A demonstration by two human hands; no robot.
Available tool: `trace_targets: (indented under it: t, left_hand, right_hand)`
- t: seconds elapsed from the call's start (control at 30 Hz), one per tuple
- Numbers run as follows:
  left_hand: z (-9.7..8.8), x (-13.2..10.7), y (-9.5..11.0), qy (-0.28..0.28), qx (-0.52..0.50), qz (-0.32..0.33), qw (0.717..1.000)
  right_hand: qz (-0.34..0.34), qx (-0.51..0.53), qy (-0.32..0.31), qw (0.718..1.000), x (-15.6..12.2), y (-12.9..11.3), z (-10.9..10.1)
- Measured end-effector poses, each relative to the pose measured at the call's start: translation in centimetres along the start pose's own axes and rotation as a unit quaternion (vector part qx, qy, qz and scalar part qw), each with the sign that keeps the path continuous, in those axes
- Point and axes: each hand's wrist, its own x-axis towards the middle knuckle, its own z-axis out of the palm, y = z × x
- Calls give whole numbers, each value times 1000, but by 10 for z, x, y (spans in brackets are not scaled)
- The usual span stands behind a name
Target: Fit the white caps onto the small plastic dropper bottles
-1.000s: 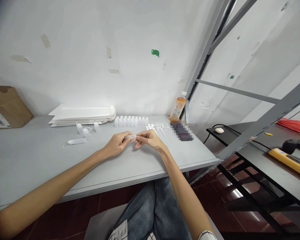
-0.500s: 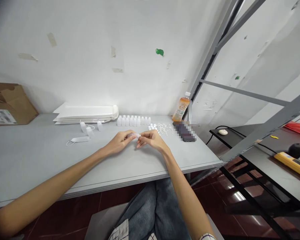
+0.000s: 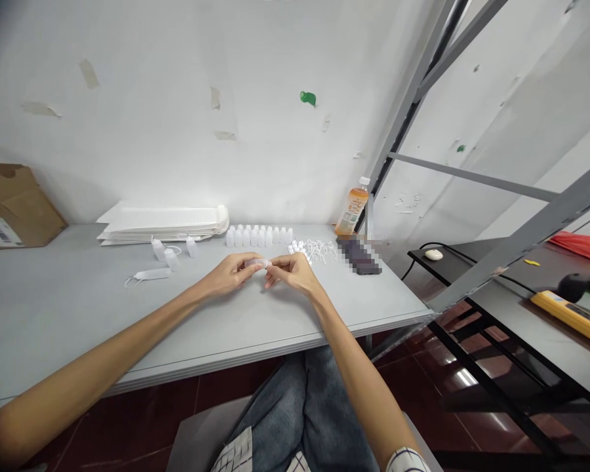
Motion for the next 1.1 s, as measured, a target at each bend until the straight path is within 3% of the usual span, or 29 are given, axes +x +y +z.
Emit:
trace_targets:
  t: [0.5, 0.8, 0.93, 1.1]
  left_hand:
    - [2, 1, -10, 20, 105, 45, 993]
    - [1, 0, -15, 31, 189, 119, 974]
    - [1, 3, -14, 40, 122, 53, 990]
    - [2, 8, -17, 14, -103, -60, 993]
  right_hand:
    - [-6, 25, -5, 1000, 1, 3, 0]
    - [7, 54, -6, 998, 1, 2, 1]
    - [16, 40, 7, 999, 6, 4, 2]
    - [34, 28, 24, 999, 8, 4, 2]
